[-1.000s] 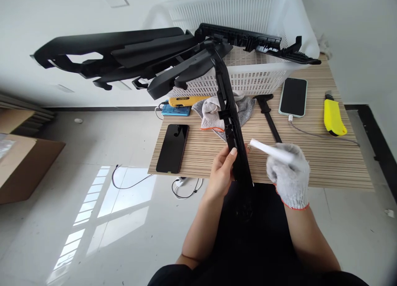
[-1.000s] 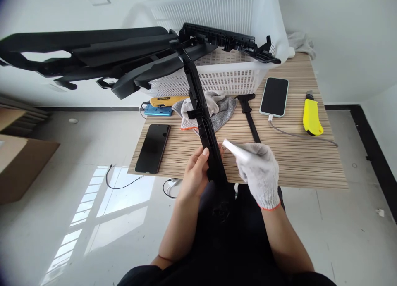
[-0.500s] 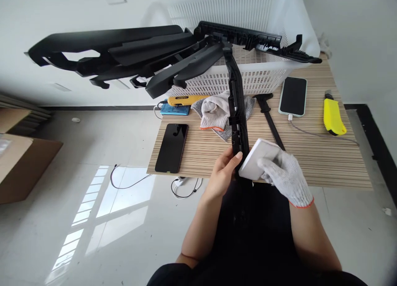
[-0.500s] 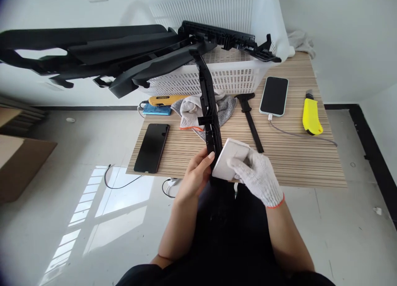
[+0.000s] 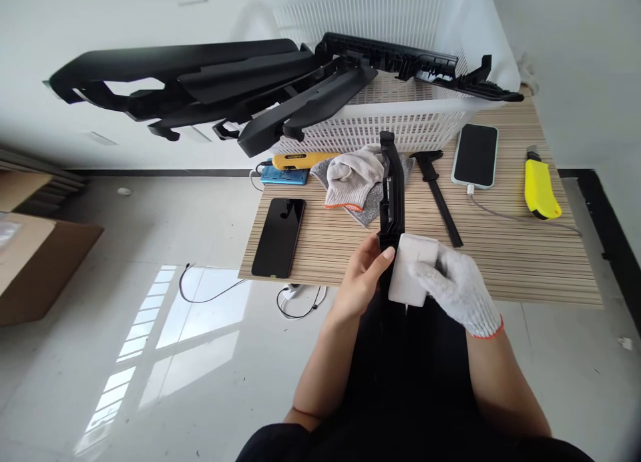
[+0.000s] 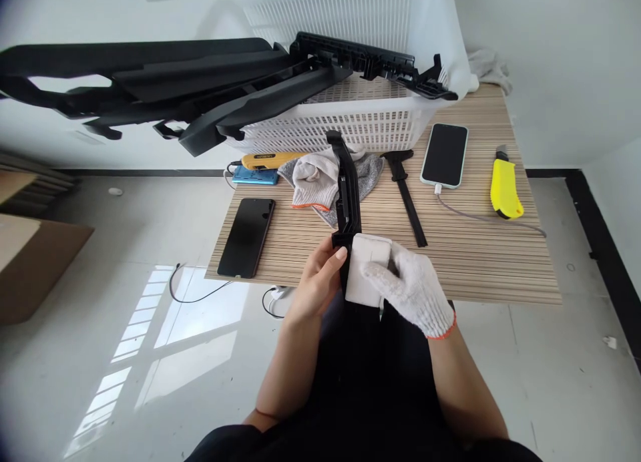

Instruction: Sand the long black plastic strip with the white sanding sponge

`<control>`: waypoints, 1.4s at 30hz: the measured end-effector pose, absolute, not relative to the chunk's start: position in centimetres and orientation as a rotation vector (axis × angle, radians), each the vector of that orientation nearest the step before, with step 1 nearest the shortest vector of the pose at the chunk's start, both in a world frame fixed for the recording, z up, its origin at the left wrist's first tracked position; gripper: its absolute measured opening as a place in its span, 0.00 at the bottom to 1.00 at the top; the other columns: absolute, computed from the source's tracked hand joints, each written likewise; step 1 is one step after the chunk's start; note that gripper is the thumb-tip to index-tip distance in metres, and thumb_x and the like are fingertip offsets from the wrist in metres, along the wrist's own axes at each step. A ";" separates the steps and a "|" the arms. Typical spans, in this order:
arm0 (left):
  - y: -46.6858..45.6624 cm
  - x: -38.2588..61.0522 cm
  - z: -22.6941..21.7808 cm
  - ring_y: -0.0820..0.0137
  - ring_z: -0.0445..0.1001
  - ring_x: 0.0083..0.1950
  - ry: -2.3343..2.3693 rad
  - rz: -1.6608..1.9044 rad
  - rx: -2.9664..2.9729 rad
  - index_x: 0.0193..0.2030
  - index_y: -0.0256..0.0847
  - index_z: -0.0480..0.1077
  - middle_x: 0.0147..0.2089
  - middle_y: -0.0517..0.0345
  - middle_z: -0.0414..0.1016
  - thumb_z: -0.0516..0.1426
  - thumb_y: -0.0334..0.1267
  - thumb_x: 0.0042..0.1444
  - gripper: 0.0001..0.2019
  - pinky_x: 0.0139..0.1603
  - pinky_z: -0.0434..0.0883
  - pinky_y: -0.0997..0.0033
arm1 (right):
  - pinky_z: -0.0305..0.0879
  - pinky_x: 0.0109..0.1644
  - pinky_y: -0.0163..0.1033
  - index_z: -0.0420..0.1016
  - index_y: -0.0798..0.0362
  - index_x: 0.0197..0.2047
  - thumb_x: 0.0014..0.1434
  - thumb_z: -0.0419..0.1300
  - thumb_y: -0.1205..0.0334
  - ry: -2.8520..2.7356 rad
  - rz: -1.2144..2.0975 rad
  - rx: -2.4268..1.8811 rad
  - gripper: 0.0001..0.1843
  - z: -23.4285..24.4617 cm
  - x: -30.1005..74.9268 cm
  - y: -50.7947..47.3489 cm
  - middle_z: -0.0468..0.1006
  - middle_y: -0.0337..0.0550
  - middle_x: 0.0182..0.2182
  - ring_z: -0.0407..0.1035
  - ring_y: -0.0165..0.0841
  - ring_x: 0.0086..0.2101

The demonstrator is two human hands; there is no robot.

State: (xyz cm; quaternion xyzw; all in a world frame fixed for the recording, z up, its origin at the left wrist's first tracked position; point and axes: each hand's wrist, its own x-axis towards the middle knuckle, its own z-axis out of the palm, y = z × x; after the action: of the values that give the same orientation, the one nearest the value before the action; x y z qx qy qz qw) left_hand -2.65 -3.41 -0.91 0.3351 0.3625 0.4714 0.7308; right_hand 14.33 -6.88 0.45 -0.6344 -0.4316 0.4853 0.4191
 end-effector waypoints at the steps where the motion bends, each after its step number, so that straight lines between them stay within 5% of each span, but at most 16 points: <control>1: -3.4 -2.7 -0.9 0.58 0.74 0.64 0.784 1.052 0.729 0.55 0.45 0.78 0.57 0.53 0.80 0.68 0.46 0.58 0.20 0.66 0.68 0.62 | 0.75 0.31 0.39 0.80 0.52 0.51 0.55 0.69 0.45 -1.116 1.189 -1.617 0.26 0.6 14.4 -6.9 0.83 0.43 0.33 0.78 0.40 0.32; 11: -3.2 -2.4 -1.3 0.58 0.78 0.60 0.831 1.117 0.635 0.51 0.44 0.81 0.50 0.54 0.84 0.68 0.50 0.56 0.19 0.64 0.71 0.62 | 0.73 0.29 0.38 0.83 0.54 0.45 0.58 0.65 0.43 -1.055 0.918 -1.822 0.23 1.1 14.0 -6.7 0.82 0.43 0.29 0.77 0.38 0.30; 15: -3.4 -2.5 -0.9 0.56 0.79 0.60 0.835 1.098 0.706 0.50 0.43 0.82 0.51 0.51 0.84 0.65 0.54 0.60 0.19 0.64 0.71 0.60 | 0.76 0.31 0.39 0.81 0.53 0.53 0.56 0.69 0.44 -1.131 1.141 -1.670 0.27 0.8 14.1 -6.8 0.84 0.44 0.34 0.79 0.40 0.33; 19: -3.2 -2.7 -0.5 0.56 0.78 0.60 0.838 1.072 0.679 0.49 0.43 0.82 0.53 0.51 0.84 0.66 0.54 0.58 0.19 0.66 0.70 0.60 | 0.73 0.25 0.37 0.81 0.53 0.49 0.57 0.66 0.40 -0.951 1.118 -1.689 0.27 0.7 14.2 -6.8 0.82 0.43 0.29 0.77 0.38 0.28; 25: -3.0 -2.7 -0.7 0.55 0.74 0.66 0.836 1.095 0.602 0.50 0.44 0.82 0.55 0.53 0.82 0.68 0.52 0.56 0.19 0.70 0.66 0.59 | 0.74 0.30 0.38 0.82 0.52 0.44 0.57 0.66 0.39 -1.096 1.110 -1.795 0.24 1.4 13.6 -6.5 0.83 0.43 0.31 0.77 0.38 0.30; 42: -3.0 -2.6 -0.7 0.54 0.76 0.64 0.748 1.103 0.584 0.53 0.43 0.80 0.58 0.50 0.81 0.66 0.52 0.59 0.20 0.70 0.67 0.54 | 0.66 0.21 0.34 0.81 0.54 0.47 0.57 0.66 0.39 -0.982 1.153 -1.692 0.27 1.3 13.0 -6.6 0.77 0.37 0.22 0.70 0.31 0.19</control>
State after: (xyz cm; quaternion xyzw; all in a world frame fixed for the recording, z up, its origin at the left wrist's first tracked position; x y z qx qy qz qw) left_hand -2.60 -2.96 -0.69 0.2668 0.3418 0.5042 0.7468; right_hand 13.03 -6.63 1.32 -0.6756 -0.3921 0.4604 0.4217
